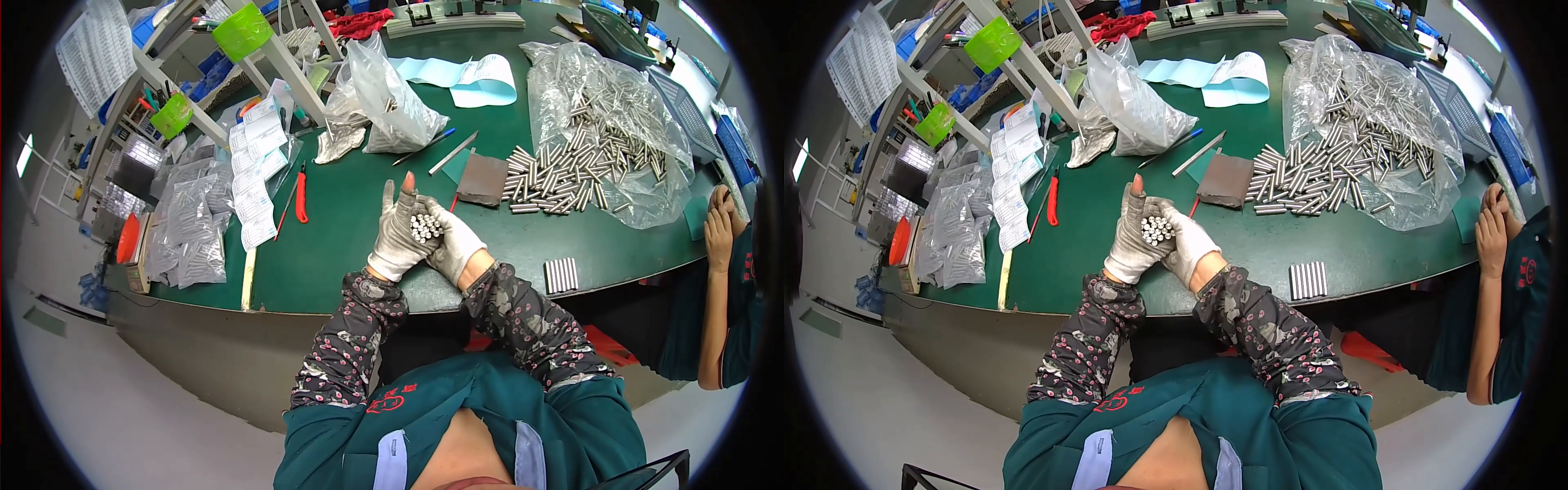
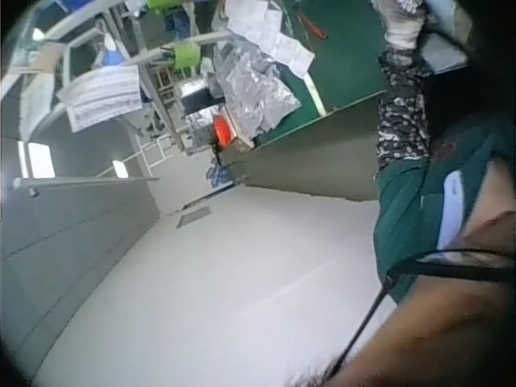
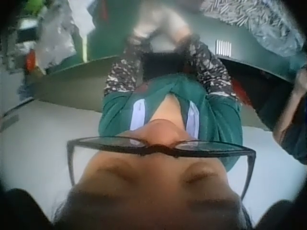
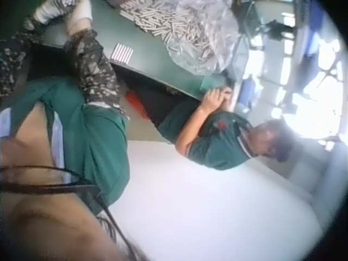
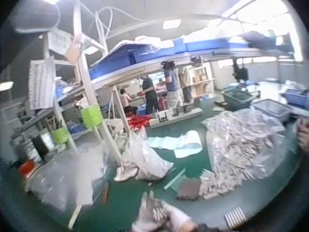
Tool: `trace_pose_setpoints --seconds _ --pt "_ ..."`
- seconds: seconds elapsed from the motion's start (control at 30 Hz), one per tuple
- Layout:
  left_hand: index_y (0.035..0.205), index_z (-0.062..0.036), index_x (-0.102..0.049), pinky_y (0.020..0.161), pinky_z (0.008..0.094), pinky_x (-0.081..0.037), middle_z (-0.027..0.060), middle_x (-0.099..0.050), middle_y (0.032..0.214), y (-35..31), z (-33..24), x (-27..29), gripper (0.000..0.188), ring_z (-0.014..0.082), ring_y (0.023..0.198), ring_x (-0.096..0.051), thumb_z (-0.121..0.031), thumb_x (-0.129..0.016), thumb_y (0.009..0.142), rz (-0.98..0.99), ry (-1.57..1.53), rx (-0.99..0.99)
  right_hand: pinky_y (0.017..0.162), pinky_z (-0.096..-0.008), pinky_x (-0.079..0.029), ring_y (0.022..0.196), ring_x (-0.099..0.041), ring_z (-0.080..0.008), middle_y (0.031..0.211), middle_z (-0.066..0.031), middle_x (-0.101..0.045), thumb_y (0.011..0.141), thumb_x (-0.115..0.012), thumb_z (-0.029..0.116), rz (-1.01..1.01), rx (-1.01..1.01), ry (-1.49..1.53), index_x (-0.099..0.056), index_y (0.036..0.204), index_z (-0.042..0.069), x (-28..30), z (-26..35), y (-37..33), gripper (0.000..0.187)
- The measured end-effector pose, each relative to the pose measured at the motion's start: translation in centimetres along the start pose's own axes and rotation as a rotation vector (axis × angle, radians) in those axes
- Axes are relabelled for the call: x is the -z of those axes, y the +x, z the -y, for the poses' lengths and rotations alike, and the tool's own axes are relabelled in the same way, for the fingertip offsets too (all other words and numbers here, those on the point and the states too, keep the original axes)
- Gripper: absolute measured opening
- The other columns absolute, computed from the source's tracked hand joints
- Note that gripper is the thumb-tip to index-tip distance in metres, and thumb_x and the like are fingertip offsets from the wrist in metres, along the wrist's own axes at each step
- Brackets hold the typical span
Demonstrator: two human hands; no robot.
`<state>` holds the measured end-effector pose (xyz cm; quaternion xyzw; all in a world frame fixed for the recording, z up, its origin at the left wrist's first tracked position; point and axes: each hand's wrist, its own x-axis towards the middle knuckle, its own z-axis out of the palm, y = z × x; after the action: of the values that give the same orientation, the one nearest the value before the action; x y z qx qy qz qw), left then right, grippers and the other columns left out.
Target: Arranging small cylindrical metal pins into a metal template block for manufacturing.
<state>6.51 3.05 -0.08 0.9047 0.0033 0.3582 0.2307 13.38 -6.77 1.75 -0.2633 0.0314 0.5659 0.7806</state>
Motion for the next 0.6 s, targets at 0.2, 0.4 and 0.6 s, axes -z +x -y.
trace_pose_setpoints --seconds 0.2,0.4,0.6 --pt "0.146 -0.0132 0.004 0.1 0.0333 -0.035 -0.0021 -0.059 0.091 -0.9 1.3 -1.0 0.116 0.0134 0.083 -0.059 -0.012 -0.078 0.064 -0.013 -0.204 0.106 0.082 -0.0314 -0.05 0.092 -0.061 -0.0148 0.1 -0.0013 -0.065 0.094 -0.049 0.025 0.028 0.006 -0.016 -0.06 0.105 0.01 0.2 -0.2 0.2 0.022" --pt "0.145 -0.0128 -0.011 0.1 0.0333 -0.036 -0.0014 -0.059 0.093 -0.4 1.1 -0.8 0.104 0.0115 0.085 -0.059 -0.011 -0.078 0.065 0.038 -0.124 0.117 0.083 -0.0338 -0.049 0.094 -0.06 -0.0161 0.105 -0.0025 -0.063 0.091 -0.055 0.03 -0.043 -0.026 -0.004 -0.058 0.109 0.01 0.4 -0.3 0.8 0.027" --pt "0.126 -0.0115 -0.043 0.105 0.0466 -0.029 0.0001 -0.062 0.098 -0.2 1.0 -0.5 0.075 0.0147 0.094 -0.061 -0.027 -0.079 0.062 0.013 -0.098 0.107 0.089 -0.0367 -0.048 0.1 -0.06 -0.0184 0.111 -0.0046 -0.062 0.09 -0.056 0.038 -0.004 -0.058 -0.034 -0.058 0.111 0.012 0.7 -0.2 1.1 0.034"
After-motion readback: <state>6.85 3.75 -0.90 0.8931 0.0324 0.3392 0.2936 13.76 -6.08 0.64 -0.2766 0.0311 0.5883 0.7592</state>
